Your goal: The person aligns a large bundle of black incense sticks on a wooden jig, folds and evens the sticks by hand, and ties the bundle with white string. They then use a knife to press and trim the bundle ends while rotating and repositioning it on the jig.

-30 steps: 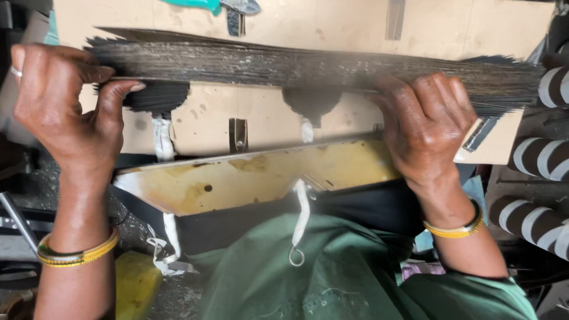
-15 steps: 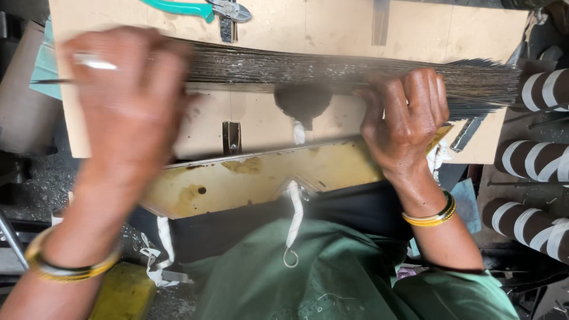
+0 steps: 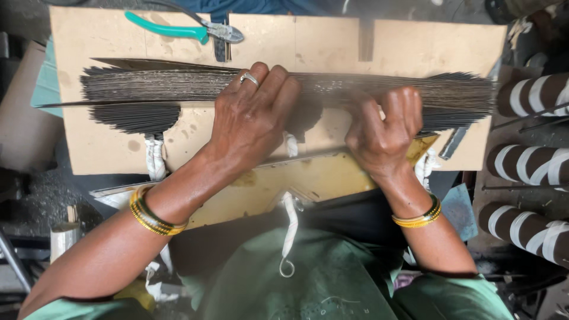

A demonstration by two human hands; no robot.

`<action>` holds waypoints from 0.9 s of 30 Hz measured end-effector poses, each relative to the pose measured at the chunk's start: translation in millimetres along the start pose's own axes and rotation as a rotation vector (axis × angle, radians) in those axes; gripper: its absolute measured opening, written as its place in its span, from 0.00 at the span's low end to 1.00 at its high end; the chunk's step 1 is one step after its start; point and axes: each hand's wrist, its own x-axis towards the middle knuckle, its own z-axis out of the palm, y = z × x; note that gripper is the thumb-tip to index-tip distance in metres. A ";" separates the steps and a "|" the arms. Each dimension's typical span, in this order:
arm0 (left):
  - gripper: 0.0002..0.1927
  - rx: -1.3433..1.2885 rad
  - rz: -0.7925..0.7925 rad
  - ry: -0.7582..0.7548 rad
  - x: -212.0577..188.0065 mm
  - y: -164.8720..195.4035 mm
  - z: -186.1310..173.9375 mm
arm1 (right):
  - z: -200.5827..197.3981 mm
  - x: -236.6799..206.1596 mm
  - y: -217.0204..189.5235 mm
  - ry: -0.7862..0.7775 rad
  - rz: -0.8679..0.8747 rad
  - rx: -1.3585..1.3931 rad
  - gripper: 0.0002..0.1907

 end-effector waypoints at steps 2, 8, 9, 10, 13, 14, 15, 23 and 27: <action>0.09 0.035 0.033 0.036 -0.8 3.8 -5.1 | -5.0 0.7 -4.8 0.021 -0.013 -0.010 0.12; 0.12 0.057 0.016 0.031 -13.1 13.8 -11.8 | -40.9 7.2 -14.7 -0.093 -0.078 -0.015 0.14; 0.13 0.042 0.011 0.019 -15.9 14.3 -12.5 | -54.8 3.8 -9.2 -0.102 -0.131 -0.040 0.19; 0.15 0.024 0.011 0.012 -16.9 13.8 -12.2 | -75.9 -4.9 -2.0 -0.029 -0.117 -0.134 0.20; 0.18 -0.033 0.023 0.028 -19.2 14.2 -13.7 | -129.8 -33.2 42.3 0.114 0.235 -0.149 0.12; 0.18 -0.044 0.009 0.005 -19.8 14.7 -14.8 | -145.8 -45.5 61.3 0.137 0.401 -0.108 0.12; 0.18 -0.051 -0.014 -0.022 -19.6 15.4 -15.7 | -151.4 -57.4 79.1 0.059 0.457 -0.076 0.13; 0.19 -0.045 0.016 -0.057 -12.1 18.5 -16.2 | -117.4 -120.2 122.5 -0.440 0.055 -0.129 0.24; 0.20 -0.058 0.047 0.012 -8.0 18.0 -12.2 | -131.3 -141.4 125.6 -0.491 0.023 -0.391 0.16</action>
